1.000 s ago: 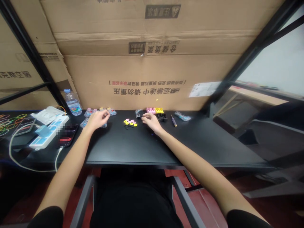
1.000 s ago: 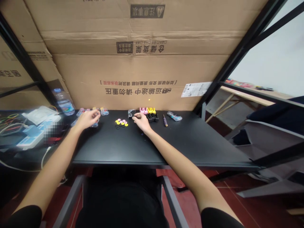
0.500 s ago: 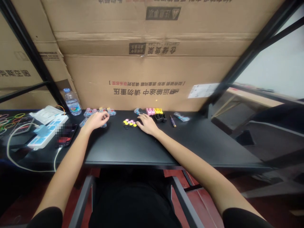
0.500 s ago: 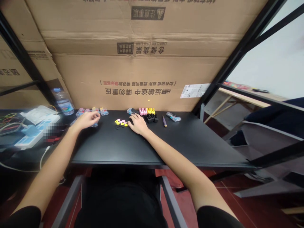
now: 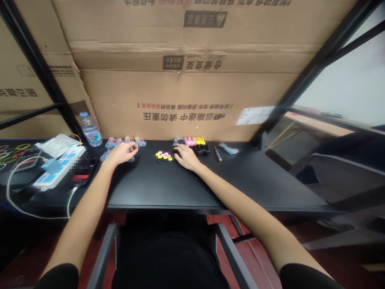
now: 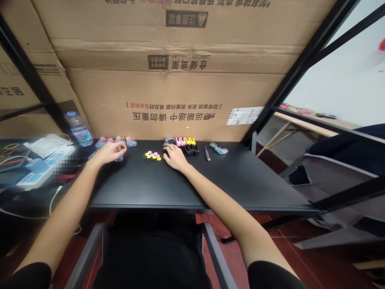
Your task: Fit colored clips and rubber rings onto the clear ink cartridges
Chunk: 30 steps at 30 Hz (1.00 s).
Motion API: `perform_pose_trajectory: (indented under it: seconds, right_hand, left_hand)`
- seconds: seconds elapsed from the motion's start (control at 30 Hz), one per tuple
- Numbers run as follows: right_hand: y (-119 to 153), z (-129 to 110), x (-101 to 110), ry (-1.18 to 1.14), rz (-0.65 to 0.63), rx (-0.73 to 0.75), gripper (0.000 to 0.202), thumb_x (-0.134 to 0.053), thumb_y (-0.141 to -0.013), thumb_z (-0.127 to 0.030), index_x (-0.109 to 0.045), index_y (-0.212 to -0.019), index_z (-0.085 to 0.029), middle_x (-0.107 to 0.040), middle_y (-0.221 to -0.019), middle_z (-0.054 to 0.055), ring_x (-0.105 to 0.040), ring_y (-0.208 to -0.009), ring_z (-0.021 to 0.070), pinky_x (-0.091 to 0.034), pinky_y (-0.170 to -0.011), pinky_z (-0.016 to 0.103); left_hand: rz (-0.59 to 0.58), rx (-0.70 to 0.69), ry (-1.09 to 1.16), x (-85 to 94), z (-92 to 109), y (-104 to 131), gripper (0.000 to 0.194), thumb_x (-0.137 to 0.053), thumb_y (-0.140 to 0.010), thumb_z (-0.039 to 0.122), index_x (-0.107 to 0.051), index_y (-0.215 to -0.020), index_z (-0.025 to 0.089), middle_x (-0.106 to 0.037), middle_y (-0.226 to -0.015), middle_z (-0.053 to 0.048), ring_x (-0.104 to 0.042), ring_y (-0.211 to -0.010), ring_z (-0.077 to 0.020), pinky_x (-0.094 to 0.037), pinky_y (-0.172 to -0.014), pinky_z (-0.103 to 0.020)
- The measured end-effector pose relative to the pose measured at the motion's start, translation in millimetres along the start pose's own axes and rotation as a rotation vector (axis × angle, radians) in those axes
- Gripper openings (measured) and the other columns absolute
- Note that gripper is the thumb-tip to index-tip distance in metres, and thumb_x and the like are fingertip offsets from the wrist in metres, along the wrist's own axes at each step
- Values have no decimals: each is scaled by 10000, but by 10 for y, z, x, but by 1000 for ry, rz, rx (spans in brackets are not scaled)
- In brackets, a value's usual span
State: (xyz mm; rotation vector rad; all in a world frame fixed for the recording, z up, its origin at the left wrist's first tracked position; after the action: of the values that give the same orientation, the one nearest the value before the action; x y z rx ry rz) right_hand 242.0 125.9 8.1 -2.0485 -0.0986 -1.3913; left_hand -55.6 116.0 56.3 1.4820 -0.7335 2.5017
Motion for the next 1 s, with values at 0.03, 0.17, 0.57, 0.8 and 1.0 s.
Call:
perform_pose_trajectory:
  seconds: [0.03,0.17,0.57,0.8,1.0]
  right_hand:
    - [-4,-4,-3,6,-2,7,356,-563,-1008,-274,-726,-1313,-187,-640,-1537,160,-571,-1436,351,-468,-1184,527]
    - [-64,55,131,49,32,2,345,-558,-1009,-300,-738,-1287,-204,-714,-1397,140,-637,-1308,325,-483,-1146,479]
    - [97,784,793,245,138,-243,233,-652,-918,-349,-783,-844,-172,-669,-1132,201,-537,-1158,403,-431,-997,539]
    - [25,679,695,106,150,-248,242,-678,-894,-303,-726,-689,-185,-678,-1120,197,-534,-1179,415,-400,-1042,589]
    - [-1,323,633,-257,255,-238,281,-640,-971,-432,-775,-841,-223,-712,-1139,163,-620,-1154,376,-461,-1072,601]
  left_hand:
    - [-9,4,8,-14,-21,-1,185,-625,-911,393,-733,-940,245,-722,-718,-14,-619,-604,-191,-384,-609,-294]
    - [-85,8,58,-124,-82,-4,192,-655,-869,407,-738,-898,237,-672,-640,7,-613,-576,-187,-388,-587,-282]
    - [-196,-57,219,-350,239,18,227,-654,-927,415,-754,-1006,228,-689,-699,0,-631,-618,-177,-453,-616,-281]
    - [-171,-86,229,-354,338,18,210,-651,-939,399,-761,-979,225,-682,-681,4,-612,-596,-170,-444,-603,-280]
    - [-119,-124,202,-392,558,19,213,-645,-960,406,-761,-988,229,-668,-704,5,-601,-623,-176,-459,-652,-304]
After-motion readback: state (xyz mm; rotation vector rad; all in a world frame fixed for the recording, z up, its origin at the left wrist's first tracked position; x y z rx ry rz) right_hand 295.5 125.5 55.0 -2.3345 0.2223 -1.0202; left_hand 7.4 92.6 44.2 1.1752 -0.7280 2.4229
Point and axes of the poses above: each hand's wrist, its own y-axis away from the middle knuckle, its own x-axis out of the back of the hand, z = x × y, the point moved 10 cm from there along -y, towards the middle knuckle
